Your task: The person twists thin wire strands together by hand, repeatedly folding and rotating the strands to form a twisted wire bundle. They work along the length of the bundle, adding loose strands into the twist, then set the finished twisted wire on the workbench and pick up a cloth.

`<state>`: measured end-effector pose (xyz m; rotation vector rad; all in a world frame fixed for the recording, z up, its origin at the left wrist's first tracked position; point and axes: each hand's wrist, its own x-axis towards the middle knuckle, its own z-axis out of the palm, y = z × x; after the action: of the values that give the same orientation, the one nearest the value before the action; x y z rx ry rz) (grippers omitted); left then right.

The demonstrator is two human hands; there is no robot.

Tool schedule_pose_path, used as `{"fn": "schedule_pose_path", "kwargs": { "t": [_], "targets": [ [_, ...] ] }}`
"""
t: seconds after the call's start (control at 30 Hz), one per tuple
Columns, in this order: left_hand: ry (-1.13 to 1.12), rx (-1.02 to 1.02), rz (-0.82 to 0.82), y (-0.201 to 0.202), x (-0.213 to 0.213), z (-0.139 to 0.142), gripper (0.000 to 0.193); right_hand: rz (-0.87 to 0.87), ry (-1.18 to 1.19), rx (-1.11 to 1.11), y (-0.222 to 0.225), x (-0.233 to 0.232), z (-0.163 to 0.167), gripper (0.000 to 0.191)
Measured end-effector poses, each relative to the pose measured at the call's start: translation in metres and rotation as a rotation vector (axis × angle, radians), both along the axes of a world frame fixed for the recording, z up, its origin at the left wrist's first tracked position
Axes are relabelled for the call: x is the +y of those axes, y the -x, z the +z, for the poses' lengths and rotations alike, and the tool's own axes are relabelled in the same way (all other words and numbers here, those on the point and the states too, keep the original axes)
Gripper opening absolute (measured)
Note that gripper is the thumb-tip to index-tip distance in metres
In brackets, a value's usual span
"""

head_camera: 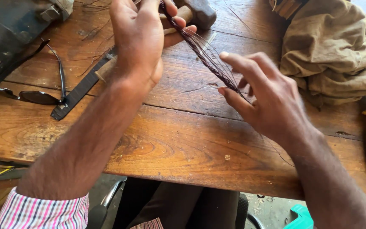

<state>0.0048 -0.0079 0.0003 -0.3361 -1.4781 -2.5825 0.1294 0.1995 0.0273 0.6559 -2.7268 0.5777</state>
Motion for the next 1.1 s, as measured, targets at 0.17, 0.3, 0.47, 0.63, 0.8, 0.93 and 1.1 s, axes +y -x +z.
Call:
{"fn": "schedule_pose_path", "kwargs": {
  "t": [0.17,0.3,0.47,0.63,0.8,0.93,1.1],
  "targets": [
    [0.047,-0.002,0.07,-0.005,0.003,0.003,0.018,0.142,0.102,0.12,0.0,0.011,0.009,0.047],
    [0.07,-0.025,0.0,-0.008,0.005,0.004,0.02,0.098,0.464,-0.176,0.004,0.019,0.012,0.038],
    [0.053,-0.077,-0.1,-0.017,0.018,0.005,0.02,0.024,0.591,-0.517,0.005,0.02,0.002,0.042],
    [-0.057,-0.059,-0.309,-0.027,0.023,0.002,0.027,0.02,0.751,-0.737,0.006,0.023,-0.008,0.032],
    [-0.182,-0.204,-0.437,-0.024,0.023,-0.004,0.023,0.049,0.974,-0.952,0.007,0.028,-0.009,0.03],
    [-0.406,-0.296,-0.636,-0.021,0.024,-0.009,0.021,0.088,1.016,-1.068,0.003,0.028,-0.007,0.029],
    [-0.669,-0.374,-0.519,-0.01,0.021,-0.012,0.028,0.047,1.171,-1.098,0.005,0.022,-0.007,0.028]
  ]
}}
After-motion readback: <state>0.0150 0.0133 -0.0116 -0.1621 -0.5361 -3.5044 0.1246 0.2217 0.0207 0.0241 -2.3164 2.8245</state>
